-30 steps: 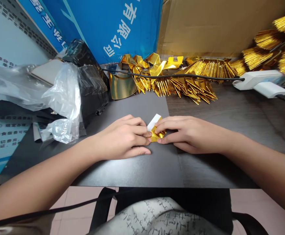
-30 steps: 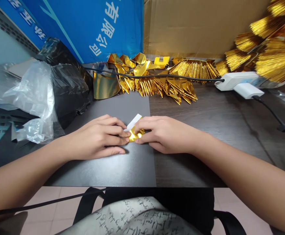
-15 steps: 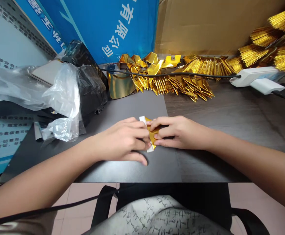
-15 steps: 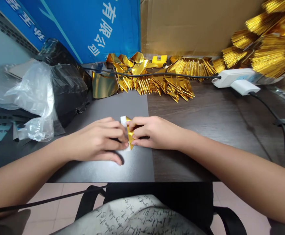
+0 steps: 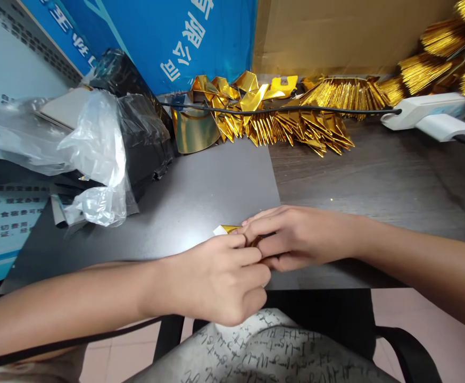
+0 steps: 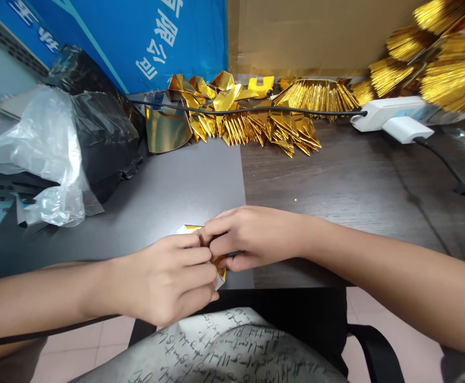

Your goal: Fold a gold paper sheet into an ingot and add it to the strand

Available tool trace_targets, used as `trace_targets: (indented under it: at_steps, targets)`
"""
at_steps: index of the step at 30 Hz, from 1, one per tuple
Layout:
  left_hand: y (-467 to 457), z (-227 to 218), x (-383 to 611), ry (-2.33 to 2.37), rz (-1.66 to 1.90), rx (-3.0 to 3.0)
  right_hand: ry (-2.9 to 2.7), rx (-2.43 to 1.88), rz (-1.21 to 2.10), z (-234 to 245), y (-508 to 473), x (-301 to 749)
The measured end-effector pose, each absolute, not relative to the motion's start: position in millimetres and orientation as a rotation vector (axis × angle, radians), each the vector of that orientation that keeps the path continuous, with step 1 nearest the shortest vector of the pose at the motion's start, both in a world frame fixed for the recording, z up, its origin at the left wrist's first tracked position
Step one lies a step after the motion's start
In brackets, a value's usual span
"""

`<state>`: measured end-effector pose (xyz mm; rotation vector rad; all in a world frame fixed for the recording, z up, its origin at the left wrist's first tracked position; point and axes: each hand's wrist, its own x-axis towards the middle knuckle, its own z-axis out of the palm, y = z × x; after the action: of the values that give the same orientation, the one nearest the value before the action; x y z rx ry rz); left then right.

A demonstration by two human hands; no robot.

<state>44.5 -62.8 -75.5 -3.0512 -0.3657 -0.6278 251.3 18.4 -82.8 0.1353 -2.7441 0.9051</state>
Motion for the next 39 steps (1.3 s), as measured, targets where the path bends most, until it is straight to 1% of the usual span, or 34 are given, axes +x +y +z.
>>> trace_targets:
  at_steps: [6,11,16,22,28,39]
  targets:
    - [-66,-73,46,-0.314,-0.610,-3.079,-2.791,0.158,0.877,-78,12,253]
    - [-58,-75,44,-0.301,-0.686,-3.044,-2.718,0.196,0.895,-83,18,254]
    - [-32,-81,33,-0.604,-0.619,-3.154,-2.688,0.026,0.784,-91,32,259]
    - [-13,-85,22,-0.856,-0.706,-3.309,-2.662,-0.209,0.574,-92,33,260]
    - [-16,-86,23,-0.935,-0.641,-3.307,-2.624,-0.182,0.714,-89,31,258]
    - [-19,-85,28,-1.153,-0.601,-3.301,-2.735,0.030,0.739,-78,40,264]
